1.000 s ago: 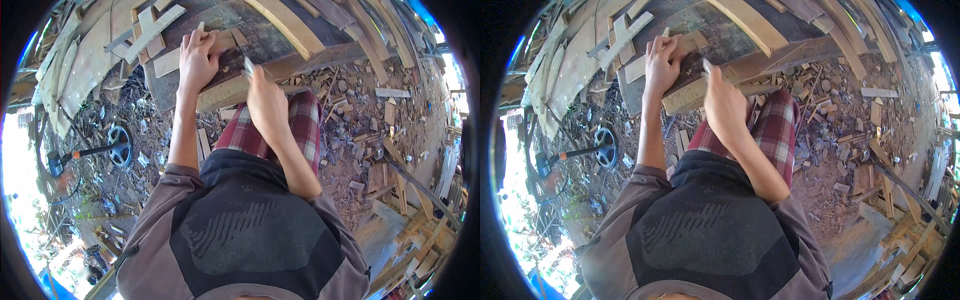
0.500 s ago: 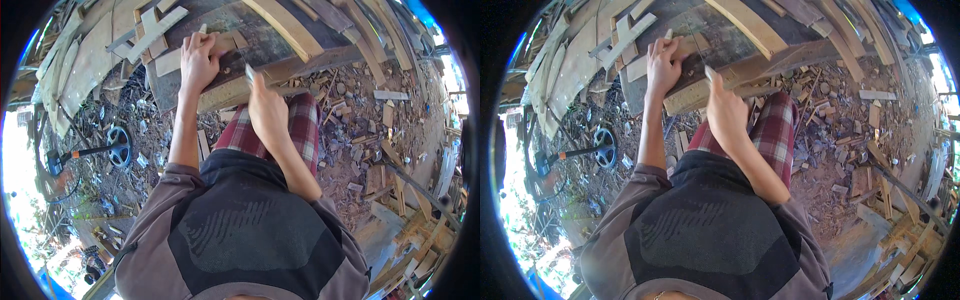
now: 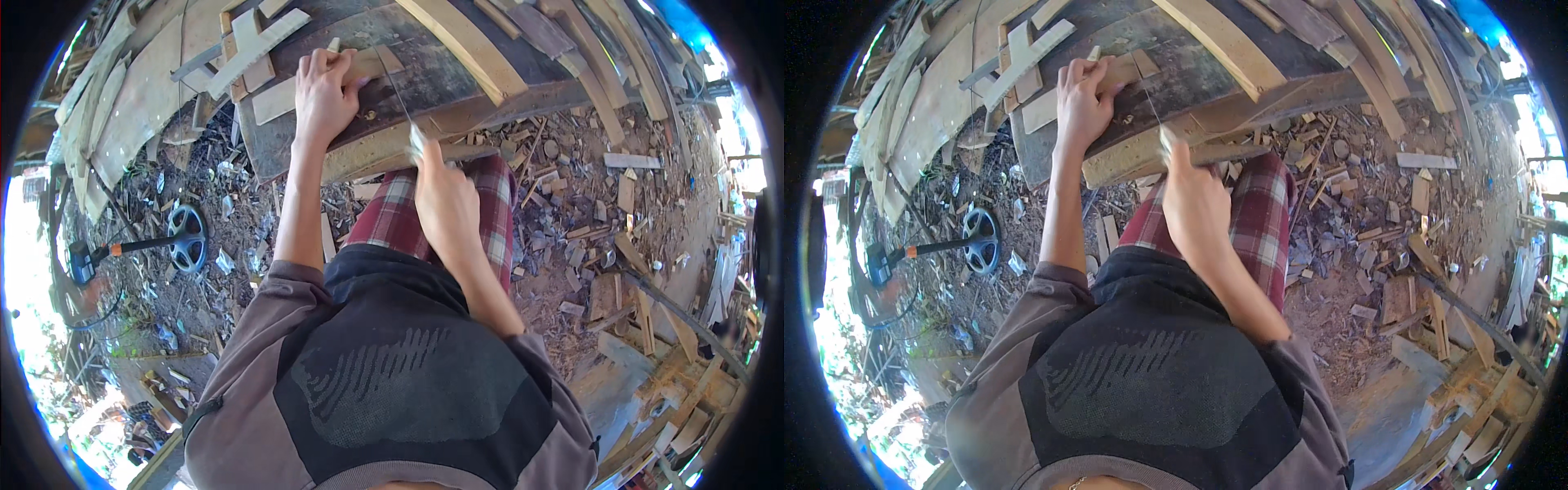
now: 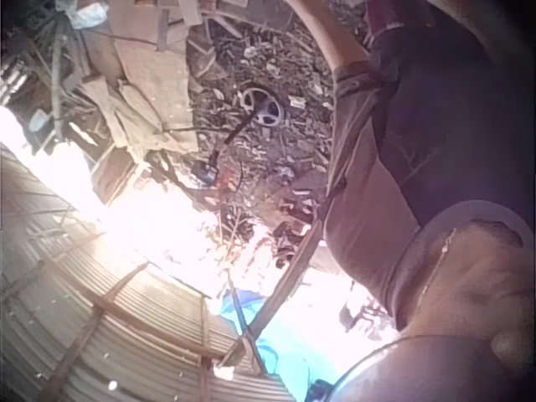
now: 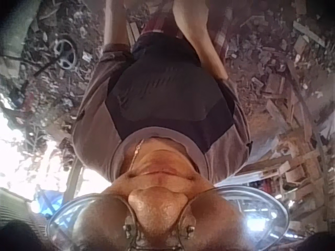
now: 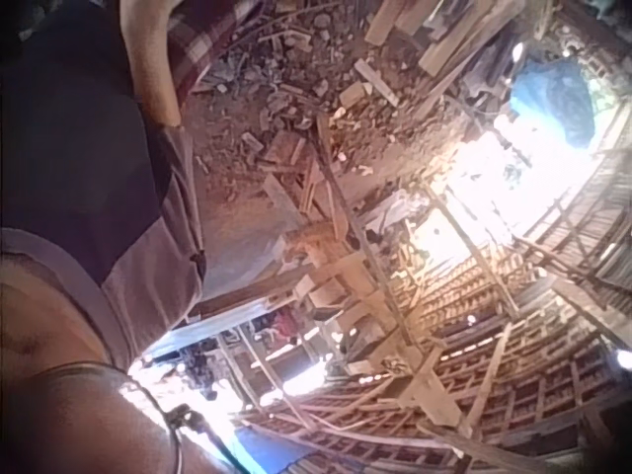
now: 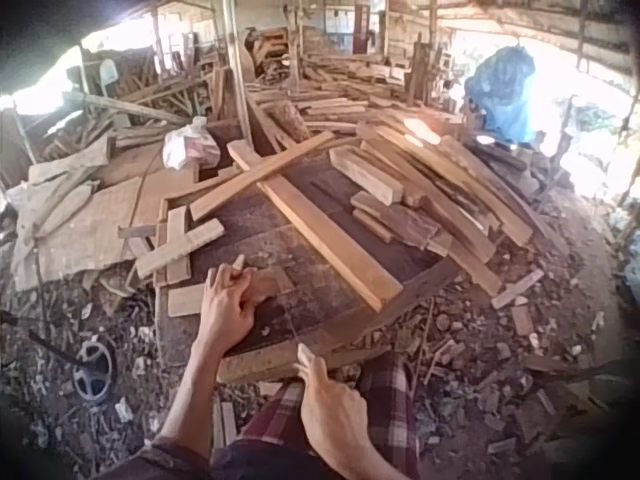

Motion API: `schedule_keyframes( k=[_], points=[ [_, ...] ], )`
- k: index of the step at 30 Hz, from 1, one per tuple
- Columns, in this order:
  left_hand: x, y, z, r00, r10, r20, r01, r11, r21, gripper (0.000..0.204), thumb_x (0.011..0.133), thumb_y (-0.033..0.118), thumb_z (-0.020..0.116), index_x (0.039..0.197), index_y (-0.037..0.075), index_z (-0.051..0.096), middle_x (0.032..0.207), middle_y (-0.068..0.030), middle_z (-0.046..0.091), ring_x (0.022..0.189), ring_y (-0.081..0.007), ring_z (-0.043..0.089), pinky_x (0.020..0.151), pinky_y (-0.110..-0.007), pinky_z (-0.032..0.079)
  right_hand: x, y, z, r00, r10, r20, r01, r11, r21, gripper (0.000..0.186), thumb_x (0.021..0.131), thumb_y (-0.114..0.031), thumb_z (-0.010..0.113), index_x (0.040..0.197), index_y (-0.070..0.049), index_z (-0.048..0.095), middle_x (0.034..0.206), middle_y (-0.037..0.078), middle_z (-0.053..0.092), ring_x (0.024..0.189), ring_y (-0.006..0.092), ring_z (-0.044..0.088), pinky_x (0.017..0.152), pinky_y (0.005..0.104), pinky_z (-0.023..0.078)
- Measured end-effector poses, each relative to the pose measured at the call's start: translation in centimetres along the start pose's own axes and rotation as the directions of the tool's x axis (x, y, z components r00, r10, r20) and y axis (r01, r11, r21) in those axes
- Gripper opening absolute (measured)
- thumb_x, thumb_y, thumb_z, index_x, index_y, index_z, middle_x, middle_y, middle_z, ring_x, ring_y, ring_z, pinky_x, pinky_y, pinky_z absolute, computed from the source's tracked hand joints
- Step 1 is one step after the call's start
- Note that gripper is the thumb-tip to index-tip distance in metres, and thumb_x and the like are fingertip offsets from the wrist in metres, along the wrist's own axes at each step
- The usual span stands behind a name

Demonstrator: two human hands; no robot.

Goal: Manually sawing a piece of wood on a workbench using a hand saw.

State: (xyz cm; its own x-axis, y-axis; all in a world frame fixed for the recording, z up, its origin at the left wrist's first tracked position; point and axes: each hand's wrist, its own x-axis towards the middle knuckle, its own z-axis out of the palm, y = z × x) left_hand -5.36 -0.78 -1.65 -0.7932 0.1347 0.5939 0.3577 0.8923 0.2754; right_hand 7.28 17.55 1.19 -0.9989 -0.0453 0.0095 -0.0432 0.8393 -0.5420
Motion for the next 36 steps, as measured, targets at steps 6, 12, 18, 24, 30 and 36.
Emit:
schedule_keyframes(
  k=[6,12,18,24,30,36],
  points=[
    [0.3,0.5,-0.5,0.997,0.082,0.006,-0.082,0.994,-0.075,0.044,0.075,0.014,0.072,0.119,0.010,0.068,0.105,-0.0070,0.058,0.101,-0.0303,0.052,0.090,-0.040,0.044,3.4,-0.6,0.0,0.998,-0.015,-0.058,0.015,1.000,-0.001,0.015,0.100,-0.018,0.046,0.105,-0.004,0.045,0.075,0.028,0.065,0.073,0.0465,0.065,0.061,0.0568,0.049],
    [-0.2,-0.1,0.0,1.000,0.020,0.008,-0.019,1.000,-0.013,0.046,0.075,0.011,0.073,0.121,0.013,0.067,0.103,-0.0090,0.057,0.099,-0.0307,0.052,0.090,-0.040,0.045,0.6,-0.2,0.2,0.999,0.044,0.008,-0.045,0.999,0.030,0.016,0.101,-0.021,0.044,0.107,-0.006,0.046,0.073,0.027,0.064,0.072,0.0473,0.064,0.061,0.0584,0.049],
    [0.4,0.2,-0.1,1.000,0.013,-0.021,-0.012,1.000,0.020,0.040,0.083,0.016,0.071,0.122,0.010,0.066,0.101,-0.0096,0.054,0.098,-0.0304,0.051,0.086,-0.040,0.046,2.1,-0.3,-1.1,0.993,0.099,-0.070,-0.100,0.995,-0.005,0.017,0.102,-0.022,0.044,0.103,-0.005,0.046,0.073,0.028,0.064,0.073,0.0480,0.063,0.063,0.0584,0.048],
    [0.1,0.2,0.0,0.998,0.012,-0.054,-0.009,0.998,0.058,0.042,0.082,0.015,0.071,0.123,0.009,0.066,0.103,-0.0090,0.057,0.097,-0.0306,0.053,0.086,-0.039,0.047,2.2,0.6,-3.7,1.000,0.023,0.014,-0.023,1.000,0.009,0.019,0.101,-0.024,0.047,0.098,-0.005,0.048,0.072,0.025,0.063,0.075,0.0457,0.062,0.062,0.0570,0.046],
    [0.5,0.7,-0.9,0.991,0.090,-0.101,-0.091,0.996,0.000,0.027,0.085,0.015,0.067,0.110,0.006,0.070,0.103,-0.0063,0.067,0.095,-0.0267,0.061,0.082,-0.038,0.051,3.3,0.9,-8.3,0.997,-0.073,0.037,0.077,0.989,-0.128,0.023,0.100,-0.027,0.050,0.094,-0.005,0.054,0.071,0.023,0.063,0.072,0.0442,0.062,0.063,0.0540,0.046],
    [2.7,0.1,-1.9,0.983,0.168,-0.071,-0.169,0.986,-0.005,0.016,0.089,0.019,0.064,0.097,0.008,0.072,0.094,-0.0057,0.072,0.087,-0.0252,0.065,0.078,-0.036,0.052,3.7,1.1,-8.7,0.997,-0.007,0.082,0.020,0.989,-0.150,0.027,0.100,-0.029,0.048,0.094,-0.004,0.057,0.072,0.022,0.066,0.075,0.0422,0.066,0.069,0.0528,0.051]
  ],
)
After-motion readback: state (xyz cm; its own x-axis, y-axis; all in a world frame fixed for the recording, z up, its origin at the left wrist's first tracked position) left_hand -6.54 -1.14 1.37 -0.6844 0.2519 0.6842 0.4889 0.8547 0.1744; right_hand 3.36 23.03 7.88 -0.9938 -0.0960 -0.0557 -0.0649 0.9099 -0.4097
